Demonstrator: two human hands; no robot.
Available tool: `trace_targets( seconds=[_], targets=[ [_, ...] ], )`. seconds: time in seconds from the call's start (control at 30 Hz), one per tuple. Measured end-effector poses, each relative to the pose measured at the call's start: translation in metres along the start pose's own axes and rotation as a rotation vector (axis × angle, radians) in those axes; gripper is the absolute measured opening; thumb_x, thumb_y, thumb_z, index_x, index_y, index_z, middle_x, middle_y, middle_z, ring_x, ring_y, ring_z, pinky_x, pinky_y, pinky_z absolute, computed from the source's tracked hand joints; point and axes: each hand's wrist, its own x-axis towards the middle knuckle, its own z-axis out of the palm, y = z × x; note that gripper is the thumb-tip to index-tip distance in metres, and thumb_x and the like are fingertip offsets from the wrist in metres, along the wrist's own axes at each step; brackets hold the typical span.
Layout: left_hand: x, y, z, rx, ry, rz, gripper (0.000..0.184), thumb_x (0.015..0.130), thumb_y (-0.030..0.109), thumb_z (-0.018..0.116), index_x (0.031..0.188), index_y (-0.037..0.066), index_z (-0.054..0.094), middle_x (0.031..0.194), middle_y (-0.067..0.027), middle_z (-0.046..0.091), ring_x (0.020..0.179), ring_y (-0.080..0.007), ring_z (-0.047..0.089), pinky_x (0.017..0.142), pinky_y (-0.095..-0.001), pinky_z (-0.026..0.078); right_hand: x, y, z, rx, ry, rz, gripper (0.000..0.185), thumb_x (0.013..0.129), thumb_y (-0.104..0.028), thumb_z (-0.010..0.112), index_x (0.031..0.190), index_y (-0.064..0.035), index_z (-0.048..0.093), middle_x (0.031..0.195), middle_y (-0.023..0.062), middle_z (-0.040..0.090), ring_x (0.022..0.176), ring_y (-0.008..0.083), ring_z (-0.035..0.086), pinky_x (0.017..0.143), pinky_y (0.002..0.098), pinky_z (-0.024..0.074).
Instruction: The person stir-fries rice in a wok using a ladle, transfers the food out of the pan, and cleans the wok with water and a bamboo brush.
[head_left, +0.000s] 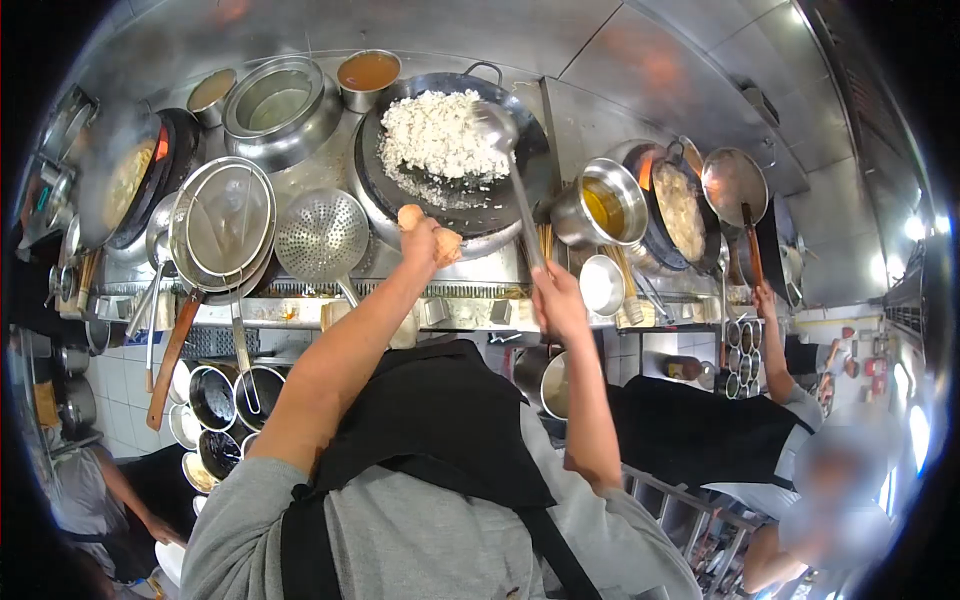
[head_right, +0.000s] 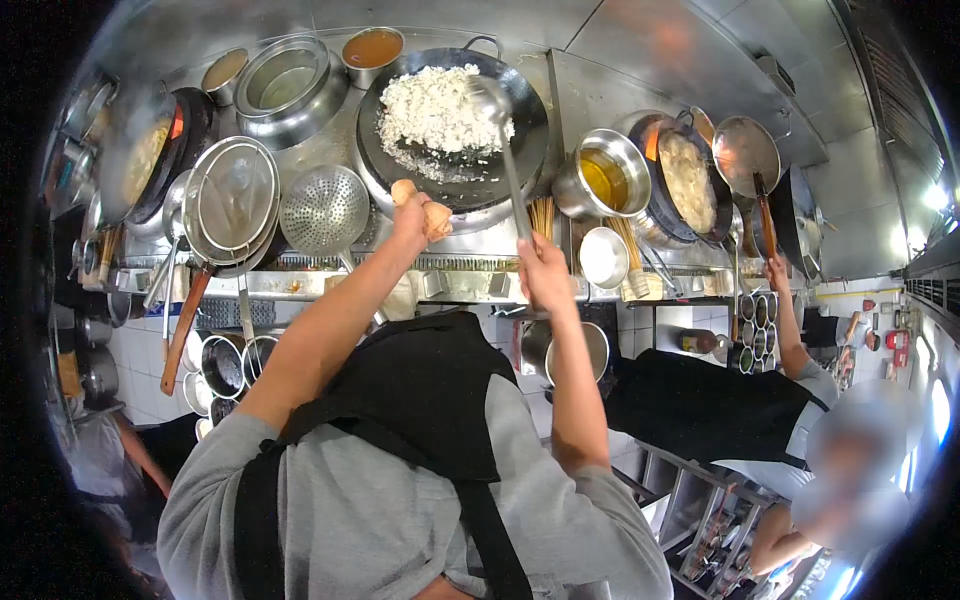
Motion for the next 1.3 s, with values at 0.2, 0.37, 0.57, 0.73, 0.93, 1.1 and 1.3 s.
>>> trace_targets(
  seconds=[0.2, 0.37, 0.57, 0.73, 0.93, 1.1, 1.3],
  targets=[
    [0.0, 0.0, -0.003, -0.023, -0.057, -0.034, 0.027, 0.08, 0.009, 0.059, 0.102, 0.0, 0.046, 0.083, -0.0155, 0.06, 0.059, -0.0316, 0.065, 0.042, -0.0489, 0.054, 0.056, 0.056, 0.065, 0.218, 0.05, 0.118, 0.045, 0.097, -0.032, 0.053, 0.13, -0.004, 0.042, 0.054, 0.0006, 0.047, 0.036, 0.013, 0.042, 0.035, 0.029, 0.0333],
    [-0.039, 0.012, 0.021, 0.039, 0.134, -0.052, 0.027, 0.087, 0.023, 0.063, 0.102, 0.006, 0.049, 0.086, -0.0154, 0.063, 0.069, -0.0318, 0.065, 0.051, -0.0511, 0.054, 0.001, 0.022, -0.018, 0.267, -0.166, 0.182, 0.025, 0.097, -0.028, 0.053, 0.109, -0.0069, 0.055, 0.053, -0.0013, 0.042, 0.034, 0.0104, 0.037, 0.031, 0.0263, 0.0263],
    [-0.027, 0.009, 0.025, 0.047, 0.147, -0.108, 0.025, 0.081, 0.01, 0.059, 0.101, 0.0, 0.048, 0.085, -0.0162, 0.06, 0.066, -0.0333, 0.064, 0.051, -0.0528, 0.053, 0.097, 0.03, 0.023, 0.003, 0.128, -0.072, 0.028, 0.097, -0.028, 0.05, 0.106, -0.0022, 0.051, 0.054, 0.0034, 0.049, 0.036, 0.0147, 0.045, 0.035, 0.0299, 0.0375],
    [-0.031, 0.007, 0.023, 0.028, 0.13, 0.043, 0.024, 0.079, 0.008, 0.058, 0.098, -0.002, 0.047, 0.083, -0.0162, 0.058, 0.063, -0.0326, 0.063, 0.049, -0.05, 0.053, 0.102, 0.029, 0.065, 0.025, -0.158, -0.014, 0.025, 0.097, -0.03, 0.05, 0.107, -0.0065, 0.051, 0.053, 0.0001, 0.045, 0.036, 0.0125, 0.042, 0.034, 0.0284, 0.0344],
    [0.019, -0.022, 0.003, 0.063, 0.156, 0.175, 0.047, 0.072, 0.005, 0.064, 0.112, -0.007, 0.042, 0.092, -0.0193, 0.057, 0.07, -0.03, 0.062, 0.057, -0.0424, 0.051, 0.03, 0.013, -0.033, 0.105, -0.256, 0.149, 0.024, 0.099, -0.024, 0.049, 0.115, -0.0062, 0.053, 0.053, -0.0006, 0.043, 0.036, 0.0111, 0.038, 0.033, 0.0258, 0.0287],
    [0.024, -0.029, 0.006, 0.103, 0.262, 0.304, 0.026, 0.075, 0.006, 0.061, 0.097, -0.003, 0.049, 0.083, -0.015, 0.058, 0.061, -0.029, 0.063, 0.046, -0.0427, 0.053, 0.1, 0.018, 0.017, -0.148, -0.04, -0.088, 0.023, 0.097, -0.029, 0.051, 0.105, -0.007, 0.053, 0.053, 0.0, 0.045, 0.035, 0.0118, 0.041, 0.033, 0.0275, 0.0319],
    [-0.034, 0.006, 0.018, 0.017, 0.106, 0.136, 0.027, 0.076, 0.008, 0.063, 0.093, -0.007, 0.049, 0.078, -0.0181, 0.059, 0.054, -0.0291, 0.06, 0.04, -0.0426, 0.049, 0.115, 0.052, 0.061, -0.688, -0.12, -0.678, 0.04, 0.094, -0.024, 0.051, 0.129, -0.0079, 0.043, 0.075, 0.0226, 0.062, 0.067, 0.0389, 0.064, 0.063, 0.0464, 0.051]
  ],
)
